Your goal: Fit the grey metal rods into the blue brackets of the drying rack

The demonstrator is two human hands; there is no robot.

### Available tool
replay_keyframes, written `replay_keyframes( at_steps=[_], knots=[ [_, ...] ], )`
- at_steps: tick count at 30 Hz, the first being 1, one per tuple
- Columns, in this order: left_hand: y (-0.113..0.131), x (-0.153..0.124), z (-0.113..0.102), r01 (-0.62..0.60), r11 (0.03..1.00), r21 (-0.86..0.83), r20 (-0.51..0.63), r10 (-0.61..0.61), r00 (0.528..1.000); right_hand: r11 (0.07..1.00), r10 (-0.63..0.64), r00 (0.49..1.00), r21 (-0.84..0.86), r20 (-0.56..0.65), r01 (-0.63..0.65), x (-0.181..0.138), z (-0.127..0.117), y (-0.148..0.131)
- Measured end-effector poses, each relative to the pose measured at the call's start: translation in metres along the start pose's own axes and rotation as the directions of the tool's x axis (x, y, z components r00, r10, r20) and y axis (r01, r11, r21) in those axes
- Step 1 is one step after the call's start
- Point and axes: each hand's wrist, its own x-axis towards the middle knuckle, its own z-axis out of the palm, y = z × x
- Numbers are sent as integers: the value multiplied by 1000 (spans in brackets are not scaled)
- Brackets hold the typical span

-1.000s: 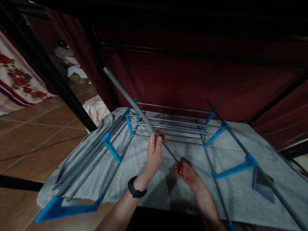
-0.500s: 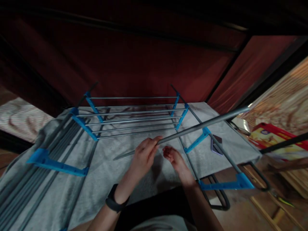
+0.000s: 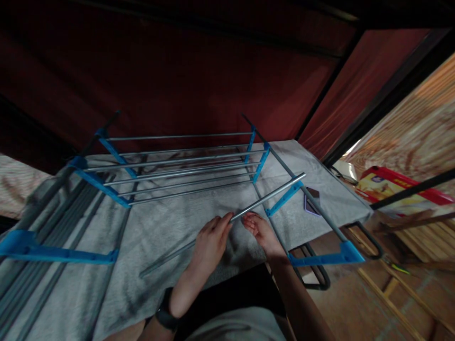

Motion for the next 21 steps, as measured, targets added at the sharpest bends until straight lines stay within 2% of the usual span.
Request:
replay_keyframes(
  at_steps=[3, 8, 14, 21],
  knots=[
    [6, 0, 2, -6, 1000, 13, 54, 6, 999, 999, -12, 1000, -47, -9, 12, 0, -6, -1],
    [10, -4, -1, -93, 990, 107, 112, 81, 990, 999, -24, 997, -38, -79, 21, -3, -12, -5],
    [-19, -28, -2, -33, 975, 218, 119, 7, 993, 999, -1, 997, -50, -74, -2, -10, -21, -2],
    [-51, -48, 25, 54, 952, 302, 244, -132, 961, 996, -42, 982, -89, -184, 26, -10, -36, 12]
  ],
)
